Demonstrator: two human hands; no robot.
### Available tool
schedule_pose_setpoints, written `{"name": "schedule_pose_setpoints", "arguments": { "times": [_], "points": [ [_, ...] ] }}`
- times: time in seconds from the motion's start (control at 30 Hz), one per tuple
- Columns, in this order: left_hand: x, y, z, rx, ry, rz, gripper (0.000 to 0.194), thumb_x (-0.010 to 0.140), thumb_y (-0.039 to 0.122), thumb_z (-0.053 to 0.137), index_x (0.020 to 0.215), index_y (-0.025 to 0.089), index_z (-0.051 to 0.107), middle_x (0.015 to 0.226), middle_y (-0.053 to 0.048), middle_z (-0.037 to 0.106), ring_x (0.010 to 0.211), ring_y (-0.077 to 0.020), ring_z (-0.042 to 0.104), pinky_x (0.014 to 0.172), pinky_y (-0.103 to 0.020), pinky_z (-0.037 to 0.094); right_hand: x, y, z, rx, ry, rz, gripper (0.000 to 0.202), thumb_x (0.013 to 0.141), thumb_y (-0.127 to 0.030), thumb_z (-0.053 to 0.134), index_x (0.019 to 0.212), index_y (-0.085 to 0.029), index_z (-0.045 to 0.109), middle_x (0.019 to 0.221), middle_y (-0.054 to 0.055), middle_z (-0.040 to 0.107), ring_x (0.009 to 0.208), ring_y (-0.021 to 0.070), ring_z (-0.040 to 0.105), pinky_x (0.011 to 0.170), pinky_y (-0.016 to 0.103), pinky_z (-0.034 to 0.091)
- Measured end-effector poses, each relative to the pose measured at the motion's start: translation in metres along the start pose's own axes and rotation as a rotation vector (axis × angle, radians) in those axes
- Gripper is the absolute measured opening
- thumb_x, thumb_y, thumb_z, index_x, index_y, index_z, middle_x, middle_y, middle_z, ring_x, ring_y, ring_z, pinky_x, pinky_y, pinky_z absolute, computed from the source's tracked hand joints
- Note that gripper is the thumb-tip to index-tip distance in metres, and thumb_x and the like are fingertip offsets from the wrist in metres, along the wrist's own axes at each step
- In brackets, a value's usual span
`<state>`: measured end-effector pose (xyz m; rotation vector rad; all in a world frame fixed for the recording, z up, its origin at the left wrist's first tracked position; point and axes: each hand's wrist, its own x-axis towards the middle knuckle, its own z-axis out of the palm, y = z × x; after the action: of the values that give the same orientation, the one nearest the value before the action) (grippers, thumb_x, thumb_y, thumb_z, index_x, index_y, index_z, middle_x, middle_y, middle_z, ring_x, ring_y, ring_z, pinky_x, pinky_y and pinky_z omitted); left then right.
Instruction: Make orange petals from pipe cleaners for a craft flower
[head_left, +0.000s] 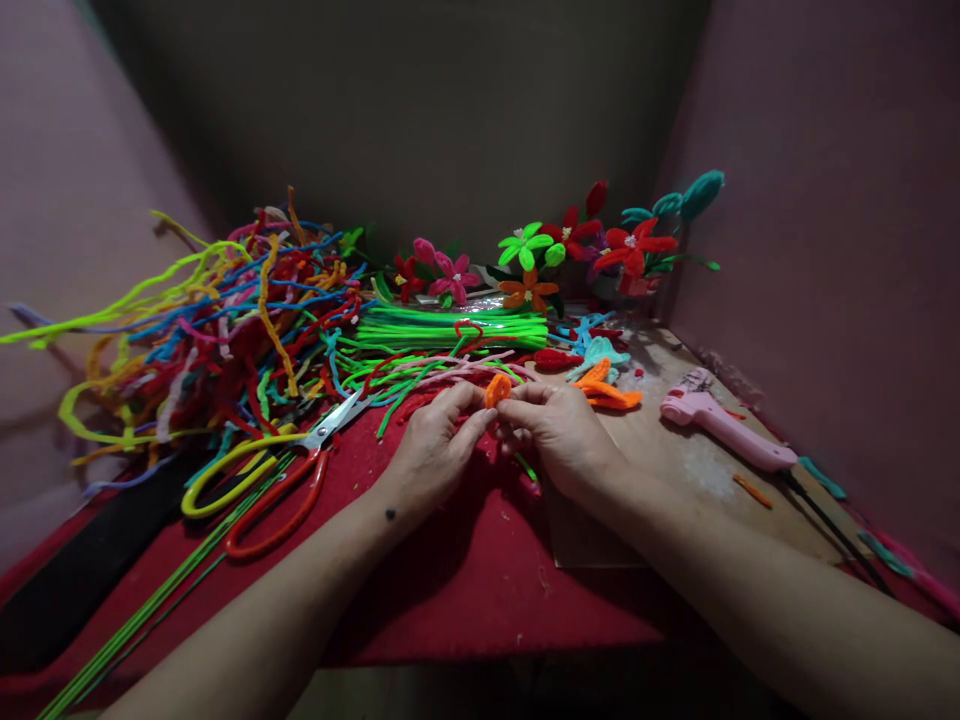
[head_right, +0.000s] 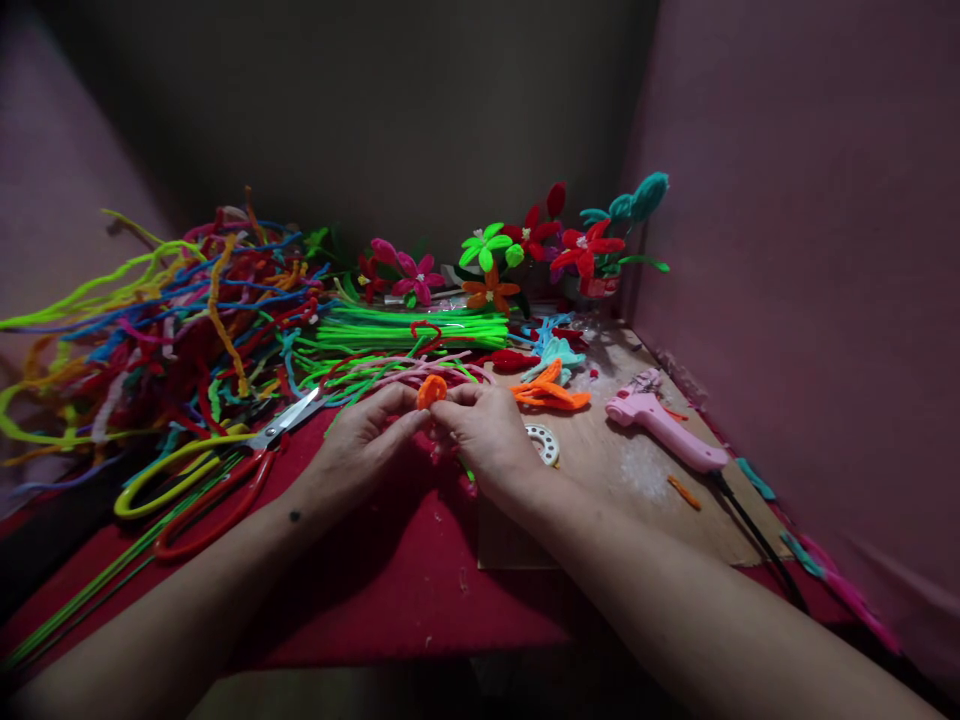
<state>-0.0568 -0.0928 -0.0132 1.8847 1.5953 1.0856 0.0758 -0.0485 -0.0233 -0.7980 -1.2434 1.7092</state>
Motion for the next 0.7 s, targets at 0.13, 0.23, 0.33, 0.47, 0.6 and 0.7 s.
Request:
{"name": "schedule_pose_setpoints", "arguments": {
  "times": [0.13, 0.23, 0.33, 0.47, 0.6, 0.7],
  "points": [
    [0.0, 0.005, -0.004, -0.002, -0.039, -0.055, 0.015, 0.081, 0.026, 0.047, 0.075, 0.015, 0.056, 0.072, 0.0, 0.058, 0.069, -0.0123, 0.051, 0.067, -0.025, 0.04, 0.0, -0.009, -0.003, 0.022, 0.018, -0.095, 0.012, 0.066, -0.021, 0.064, 0.075, -0.014, 0.064, 0.061, -0.001, 0.058, 0.048, 0.0065, 0.047, 0.046, 0.02, 0.036],
    [0.0, 0.009, -0.008, -0.139, -0.135, -0.115, 0.014, 0.079, 0.026, 0.049, 0.074, 0.014, 0.056, 0.068, 0.001, 0.057, 0.062, -0.0103, 0.05, 0.061, -0.023, 0.04, 0.003, -0.014, -0.008, -0.012, -0.041, -0.066, 0.016, 0.068, -0.029, 0.065, 0.072, -0.013, 0.064, 0.06, 0.0, 0.058, 0.047, 0.0069, 0.046, 0.045, 0.021, 0.034],
    [-0.001, 0.012, -0.01, -0.246, -0.176, -0.164, 0.015, 0.077, 0.027, 0.051, 0.073, 0.013, 0.056, 0.066, 0.001, 0.057, 0.057, -0.0091, 0.049, 0.056, -0.022, 0.039, 0.005, -0.017, -0.012, -0.092, -0.097, -0.052, 0.016, 0.067, -0.029, 0.066, 0.066, -0.013, 0.062, 0.057, 0.0, 0.057, 0.046, 0.0076, 0.047, 0.046, 0.022, 0.035],
    [-0.002, 0.013, -0.013, -0.279, -0.202, -0.229, 0.015, 0.073, 0.028, 0.057, 0.071, 0.013, 0.056, 0.064, 0.001, 0.057, 0.054, -0.0085, 0.048, 0.051, -0.021, 0.037, 0.007, -0.021, -0.015, -0.255, -0.132, -0.073, 0.015, 0.066, -0.028, 0.066, 0.066, -0.014, 0.063, 0.053, -0.002, 0.054, 0.041, 0.006, 0.041, 0.041, 0.021, 0.029],
    [-0.003, 0.014, -0.015, -0.318, -0.243, -0.279, 0.014, 0.072, 0.028, 0.057, 0.073, 0.014, 0.055, 0.061, 0.001, 0.057, 0.051, -0.0083, 0.049, 0.049, -0.021, 0.037, 0.006, -0.024, -0.015, -0.386, -0.112, -0.121, 0.013, 0.068, -0.026, 0.063, 0.062, -0.015, 0.061, 0.043, -0.006, 0.044, 0.038, 0.0044, 0.031, 0.038, 0.02, 0.022],
    [-0.002, 0.014, -0.015, -0.331, -0.261, -0.28, 0.012, 0.072, 0.026, 0.056, 0.074, 0.014, 0.055, 0.061, 0.002, 0.057, 0.05, -0.0078, 0.049, 0.049, -0.02, 0.038, 0.004, -0.023, -0.013, -0.445, -0.092, -0.156, 0.015, 0.071, -0.025, 0.06, 0.06, -0.016, 0.059, 0.044, -0.005, 0.045, 0.04, 0.005, 0.034, 0.04, 0.02, 0.023]
  ]
}}
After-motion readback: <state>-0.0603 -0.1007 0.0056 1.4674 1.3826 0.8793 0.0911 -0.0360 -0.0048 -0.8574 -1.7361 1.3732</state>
